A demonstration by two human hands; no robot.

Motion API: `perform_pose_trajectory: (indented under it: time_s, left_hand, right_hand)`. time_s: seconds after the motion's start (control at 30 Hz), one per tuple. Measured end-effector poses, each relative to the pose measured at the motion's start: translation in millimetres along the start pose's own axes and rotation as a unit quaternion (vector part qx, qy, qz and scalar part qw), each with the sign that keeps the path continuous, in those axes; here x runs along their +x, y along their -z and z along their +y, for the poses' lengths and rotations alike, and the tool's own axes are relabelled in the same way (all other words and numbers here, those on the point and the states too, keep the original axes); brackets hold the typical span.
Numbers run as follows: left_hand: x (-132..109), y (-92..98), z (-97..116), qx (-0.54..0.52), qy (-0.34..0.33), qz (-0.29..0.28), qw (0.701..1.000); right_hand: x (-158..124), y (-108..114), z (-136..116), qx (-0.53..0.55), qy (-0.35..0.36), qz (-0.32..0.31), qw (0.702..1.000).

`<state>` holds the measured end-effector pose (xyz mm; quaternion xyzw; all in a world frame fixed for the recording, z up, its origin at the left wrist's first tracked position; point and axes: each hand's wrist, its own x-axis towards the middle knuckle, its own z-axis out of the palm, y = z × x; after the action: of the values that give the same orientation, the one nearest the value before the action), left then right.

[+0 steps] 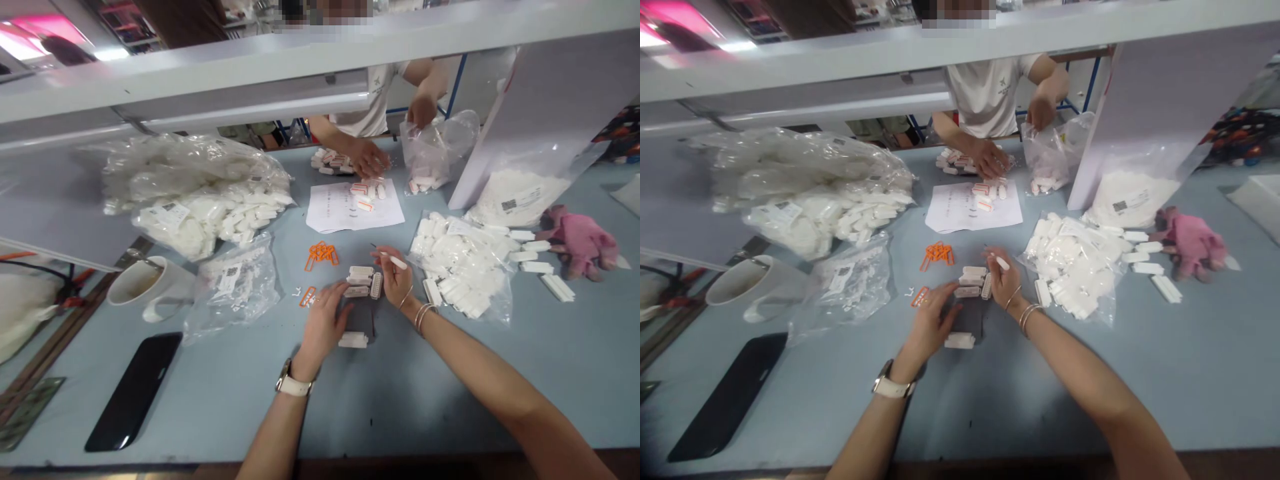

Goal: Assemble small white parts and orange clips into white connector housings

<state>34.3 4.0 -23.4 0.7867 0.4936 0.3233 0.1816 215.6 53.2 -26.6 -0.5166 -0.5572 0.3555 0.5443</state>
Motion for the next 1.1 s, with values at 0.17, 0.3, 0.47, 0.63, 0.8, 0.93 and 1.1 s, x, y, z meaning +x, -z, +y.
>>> perform_pose_trajectory:
  time_s: [0.17, 0.3, 0.47, 0.63, 0.8, 0.93, 1.1]
  left_hand:
    - [-2.6, -6.0, -1.7, 0.000, 0.018, -0.019, 1.000]
    - [-8.7, -3.4, -2.3, -0.008, 0.033, -0.014, 0.999]
    - [-10.8, 3.0, -1.7, -0.011, 0.020, -0.018, 1.000]
    - [-10.5, 6.5, -1.0, -0.046, -0.054, -0.068, 0.995]
    - [-9.5, 10.7, -1.1, -0.062, -0.092, -0.151, 0.982]
    - [-9.2, 14.2, -0.9, -0.055, -0.087, -0.177, 0.979]
    - [-11.2, 17.8, 1.2, -0.032, -0.095, -0.207, 0.973]
  right_hand:
    - [3.8, -0.3, 3.9, -0.017, -0.032, 0.019, 0.999]
    - [7.2, 1.1, 4.0, -0.033, -0.025, 0.027, 0.999]
    - [7.1, 2.8, 1.2, -0.118, 0.005, -0.068, 0.991]
    - [5.8, 1.1, 3.2, -0.165, 0.048, -0.120, 0.978]
    - [5.8, 0.1, 7.3, -0.164, 0.075, -0.070, 0.981]
    - [4.7, -0.7, 6.8, -0.168, 0.089, -0.015, 0.982]
    - [2.3, -2.7, 5.2, -0.165, 0.112, 0.024, 0.980]
